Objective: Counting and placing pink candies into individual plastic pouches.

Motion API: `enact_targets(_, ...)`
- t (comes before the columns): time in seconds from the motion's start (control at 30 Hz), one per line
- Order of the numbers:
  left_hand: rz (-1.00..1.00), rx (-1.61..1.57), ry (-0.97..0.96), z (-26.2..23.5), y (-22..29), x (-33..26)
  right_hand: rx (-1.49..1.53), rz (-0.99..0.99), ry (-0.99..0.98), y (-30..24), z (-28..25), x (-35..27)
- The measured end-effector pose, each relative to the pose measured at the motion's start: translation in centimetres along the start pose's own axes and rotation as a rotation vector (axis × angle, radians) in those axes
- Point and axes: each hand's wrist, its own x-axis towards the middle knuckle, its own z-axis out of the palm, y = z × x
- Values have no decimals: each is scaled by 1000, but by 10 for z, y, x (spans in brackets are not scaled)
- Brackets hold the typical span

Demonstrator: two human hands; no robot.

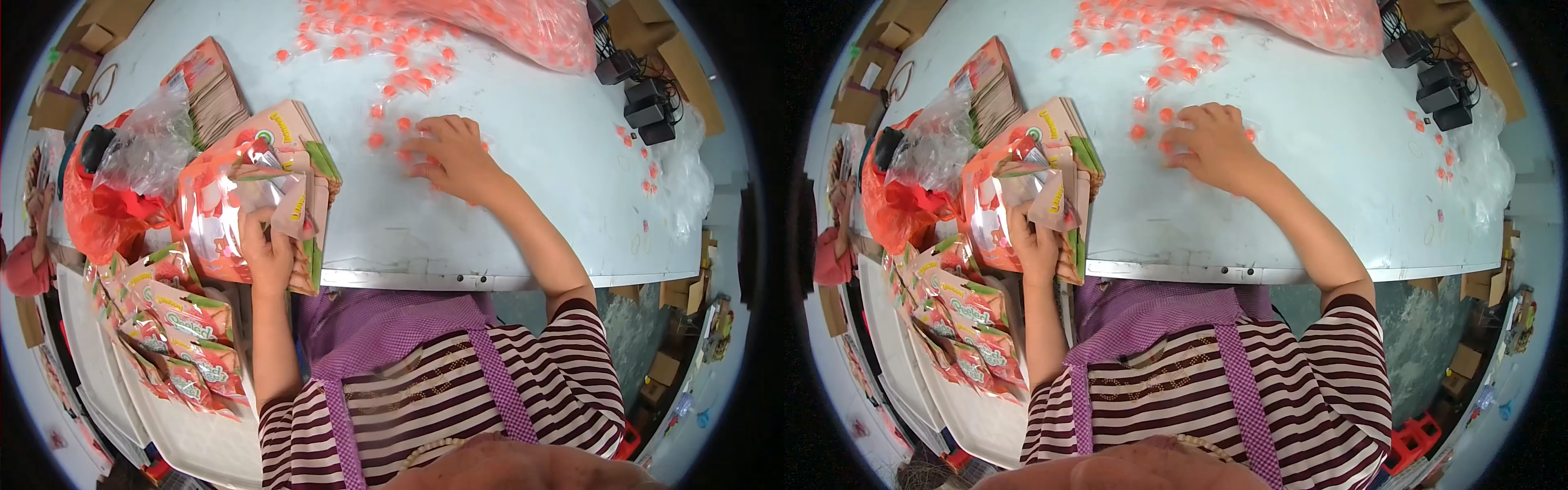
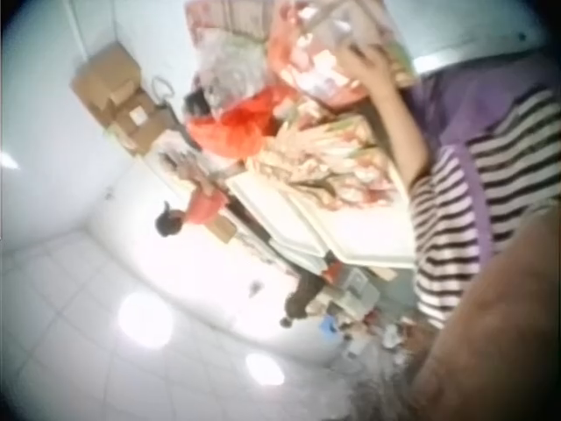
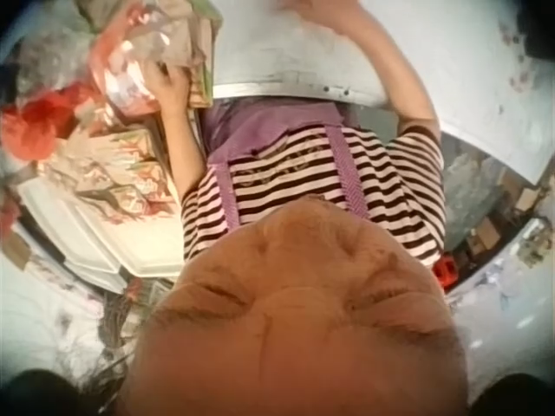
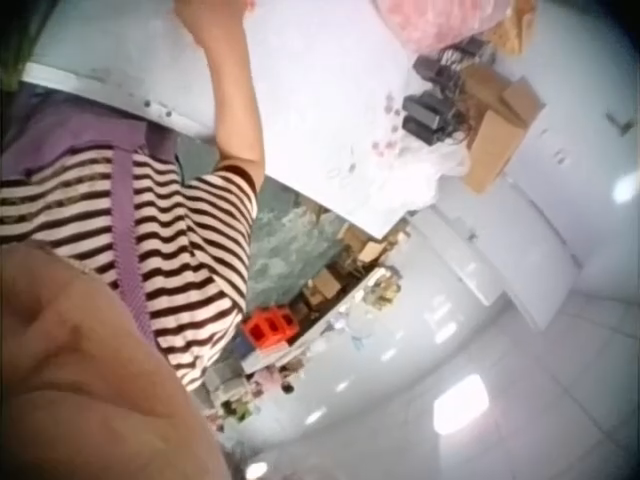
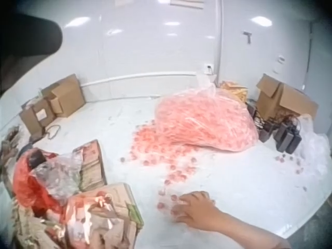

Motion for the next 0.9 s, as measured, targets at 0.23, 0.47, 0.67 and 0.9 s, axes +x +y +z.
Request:
enact_targets(0.23,15,-4,1,1,1,1,-8,-39,112,-12,7,20)
enact_targets(0.47,36,68,-12,-2,-2,0,67,18,-163,-17,-5,31)
enact_targets(0.67,11,26,-5,1,5,3,17,-78,218,11,29,60)
enact_targets(0.9,21,45,-15,-1,5,2,-4,-148,77,1,30,36)
